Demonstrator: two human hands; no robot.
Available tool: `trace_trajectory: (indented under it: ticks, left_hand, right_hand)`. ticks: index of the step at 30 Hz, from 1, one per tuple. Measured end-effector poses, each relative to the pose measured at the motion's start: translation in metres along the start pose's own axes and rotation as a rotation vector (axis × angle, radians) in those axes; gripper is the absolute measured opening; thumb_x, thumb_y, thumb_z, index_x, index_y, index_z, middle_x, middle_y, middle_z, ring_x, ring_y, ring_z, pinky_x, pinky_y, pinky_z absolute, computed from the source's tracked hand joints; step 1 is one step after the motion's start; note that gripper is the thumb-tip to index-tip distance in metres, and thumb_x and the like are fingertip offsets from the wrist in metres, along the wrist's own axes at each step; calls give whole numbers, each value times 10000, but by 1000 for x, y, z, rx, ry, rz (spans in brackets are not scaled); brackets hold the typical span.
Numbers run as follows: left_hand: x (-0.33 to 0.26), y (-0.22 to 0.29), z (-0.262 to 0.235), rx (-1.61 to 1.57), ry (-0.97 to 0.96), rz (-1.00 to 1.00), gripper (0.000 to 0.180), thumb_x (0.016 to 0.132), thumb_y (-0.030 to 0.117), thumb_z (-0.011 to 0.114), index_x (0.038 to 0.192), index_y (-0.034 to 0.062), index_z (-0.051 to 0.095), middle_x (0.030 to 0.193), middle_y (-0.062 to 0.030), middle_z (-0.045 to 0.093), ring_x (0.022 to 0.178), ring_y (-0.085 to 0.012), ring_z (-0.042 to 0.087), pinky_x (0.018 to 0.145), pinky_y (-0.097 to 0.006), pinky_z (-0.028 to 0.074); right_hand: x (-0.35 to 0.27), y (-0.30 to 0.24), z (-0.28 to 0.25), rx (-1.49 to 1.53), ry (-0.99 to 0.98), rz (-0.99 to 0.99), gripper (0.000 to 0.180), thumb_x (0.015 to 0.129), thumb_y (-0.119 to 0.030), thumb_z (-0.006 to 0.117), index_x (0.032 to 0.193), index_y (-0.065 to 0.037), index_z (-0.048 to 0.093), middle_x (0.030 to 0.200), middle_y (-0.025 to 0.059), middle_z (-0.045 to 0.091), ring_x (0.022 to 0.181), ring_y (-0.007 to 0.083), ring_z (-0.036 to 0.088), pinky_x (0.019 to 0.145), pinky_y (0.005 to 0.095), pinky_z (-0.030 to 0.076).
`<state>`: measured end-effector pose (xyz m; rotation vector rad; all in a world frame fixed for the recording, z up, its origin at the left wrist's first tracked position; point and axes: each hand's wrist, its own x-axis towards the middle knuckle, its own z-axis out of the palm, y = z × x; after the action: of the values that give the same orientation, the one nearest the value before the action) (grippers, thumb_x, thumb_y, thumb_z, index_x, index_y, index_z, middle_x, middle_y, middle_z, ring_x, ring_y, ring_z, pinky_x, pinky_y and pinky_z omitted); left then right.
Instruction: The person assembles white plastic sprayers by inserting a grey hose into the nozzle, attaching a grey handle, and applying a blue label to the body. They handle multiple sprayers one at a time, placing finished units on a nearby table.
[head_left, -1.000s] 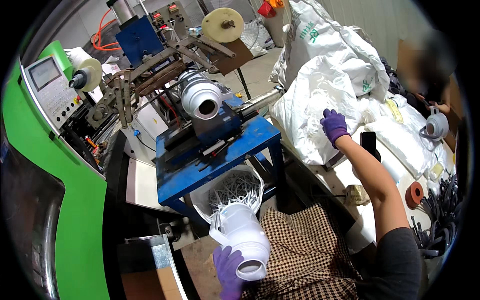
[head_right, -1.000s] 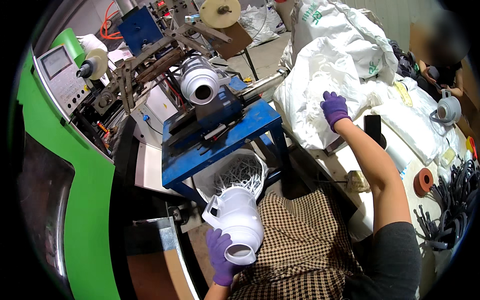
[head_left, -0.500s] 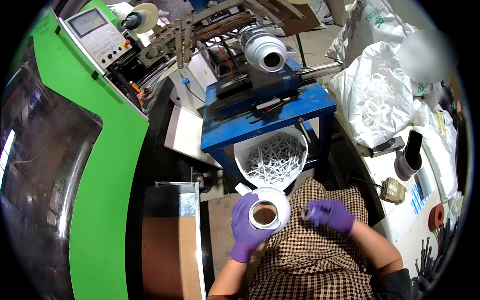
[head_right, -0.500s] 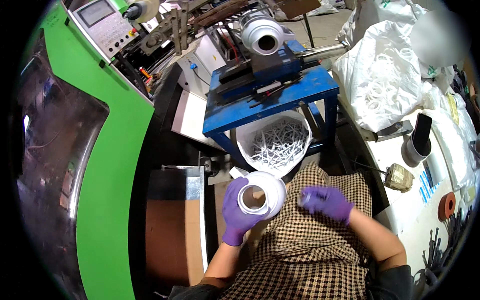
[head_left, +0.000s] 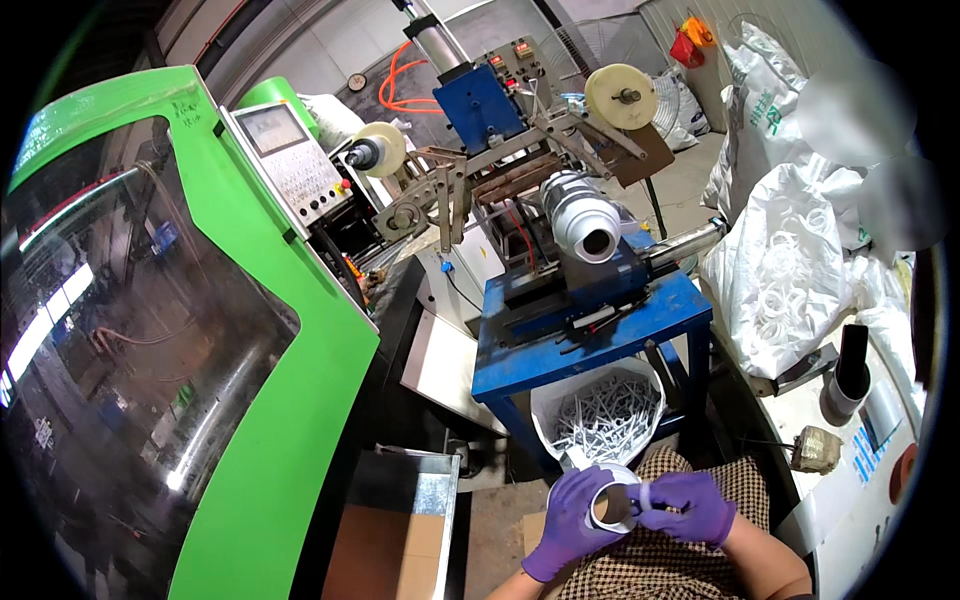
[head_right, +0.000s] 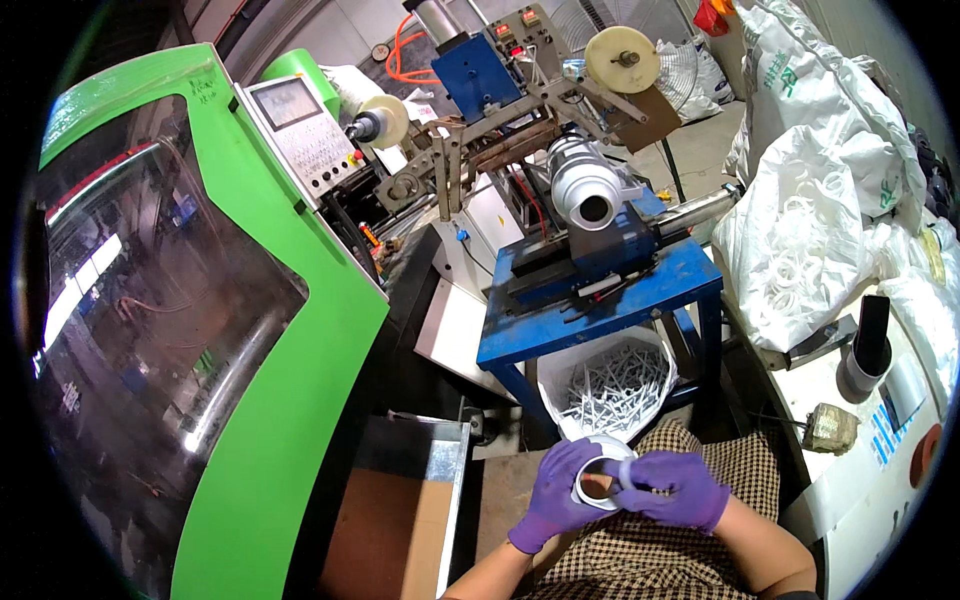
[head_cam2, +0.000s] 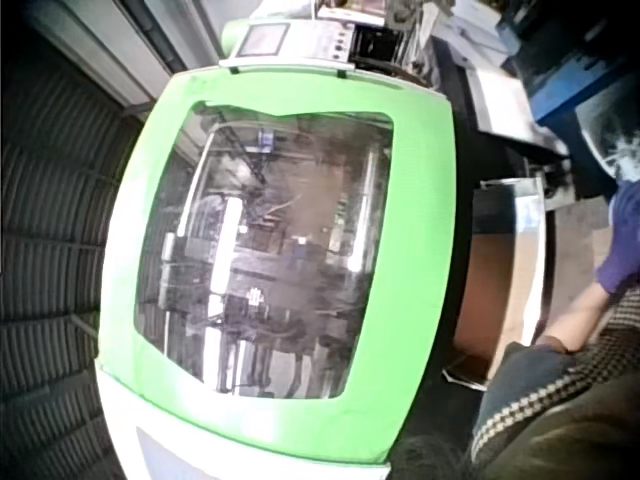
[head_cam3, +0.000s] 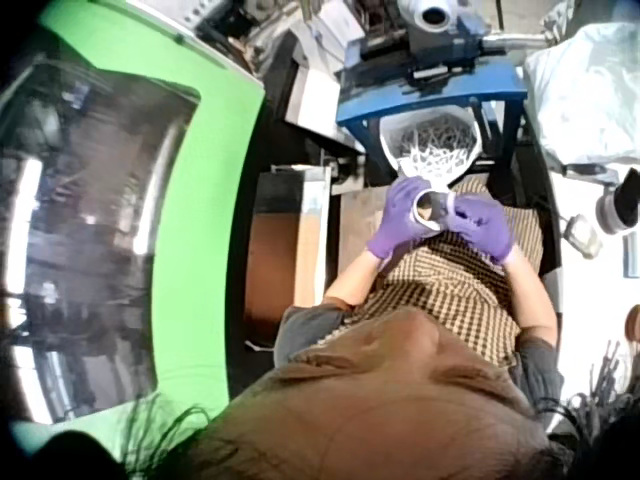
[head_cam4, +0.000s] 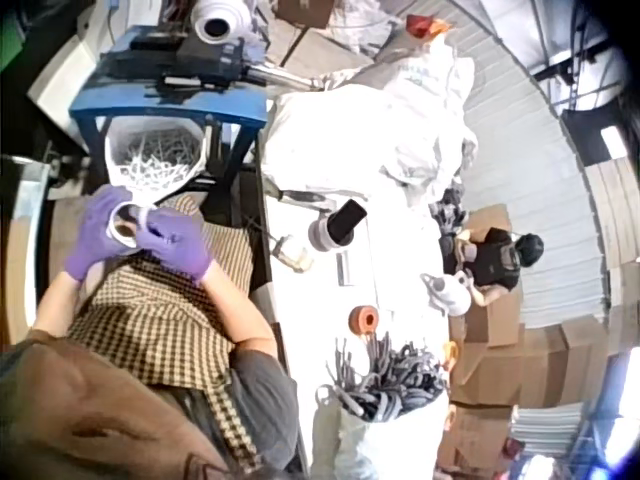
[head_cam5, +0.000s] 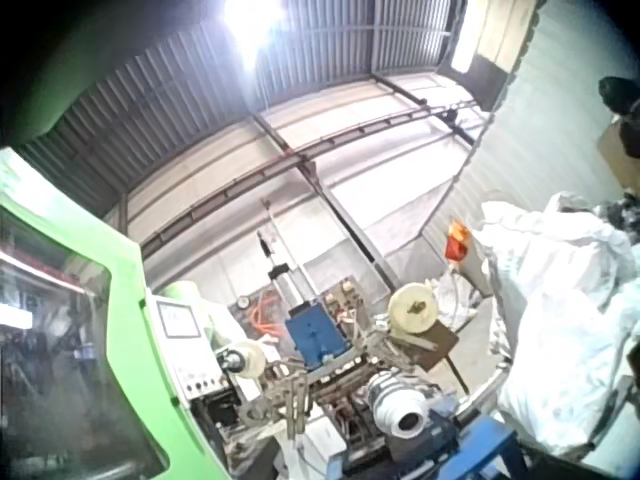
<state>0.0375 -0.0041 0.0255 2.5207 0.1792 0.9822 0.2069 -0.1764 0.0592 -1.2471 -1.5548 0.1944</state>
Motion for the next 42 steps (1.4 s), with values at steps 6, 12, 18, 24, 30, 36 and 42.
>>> trace_trajectory:
  ticks: [6,12,18,24,30,36,42]
  left_hand:
    - [9,11,15,-42,-39,76,716,624,383,894,1231,84,658,1257,-160,682,1191,-357,636,1083,-503,440]
    - [10,25,35,3,-44,41,571,633,199,812,1183,103,689,1210,-155,694,1147,-370,642,1071,-496,448]
    - [9,25,38,32,-93,118,732,608,268,851,1284,96,630,1288,-113,652,1230,-310,589,1126,-518,384]
    - [9,26,38,38,-240,63,779,617,221,810,1355,112,584,1348,-34,622,1259,-267,544,1170,-534,308]
    - [3,8,-58,263,134,-414,787,752,440,842,1356,32,543,1253,-167,595,1233,-330,536,1066,-460,420]
    - [-98,-72,-123,-1082,675,-1054,704,1006,456,513,1574,101,297,1440,-175,528,1208,-329,625,835,-422,615]
    - [-120,-101,-68,-1699,624,-965,637,948,477,495,1480,128,465,1462,-133,539,1249,-334,588,858,-474,605]
  right_hand:
    - [-21,22,26,-65,-5,95,231,798,-131,745,1024,-83,741,988,145,736,841,336,727,746,391,588]
    - [-23,10,32,-427,-234,386,150,833,-174,653,951,-111,723,947,132,708,878,331,701,772,437,565]
    - [-28,13,28,-388,-294,358,144,850,-63,622,969,-84,700,1023,131,691,900,354,692,795,446,559]
    - [-28,15,22,-257,-447,309,332,775,-3,657,1106,23,636,1091,243,649,1043,412,637,903,460,527]
    - [56,-2,-7,-199,-42,-534,519,758,-59,693,1270,-50,609,1104,182,645,950,336,642,828,446,539]
    - [238,112,-76,-1014,160,185,667,844,-246,718,1454,-196,452,1085,140,632,977,329,648,807,466,527]
    - [268,197,-91,-1134,318,96,288,836,-368,731,1045,-188,650,957,107,656,890,322,662,762,460,501]
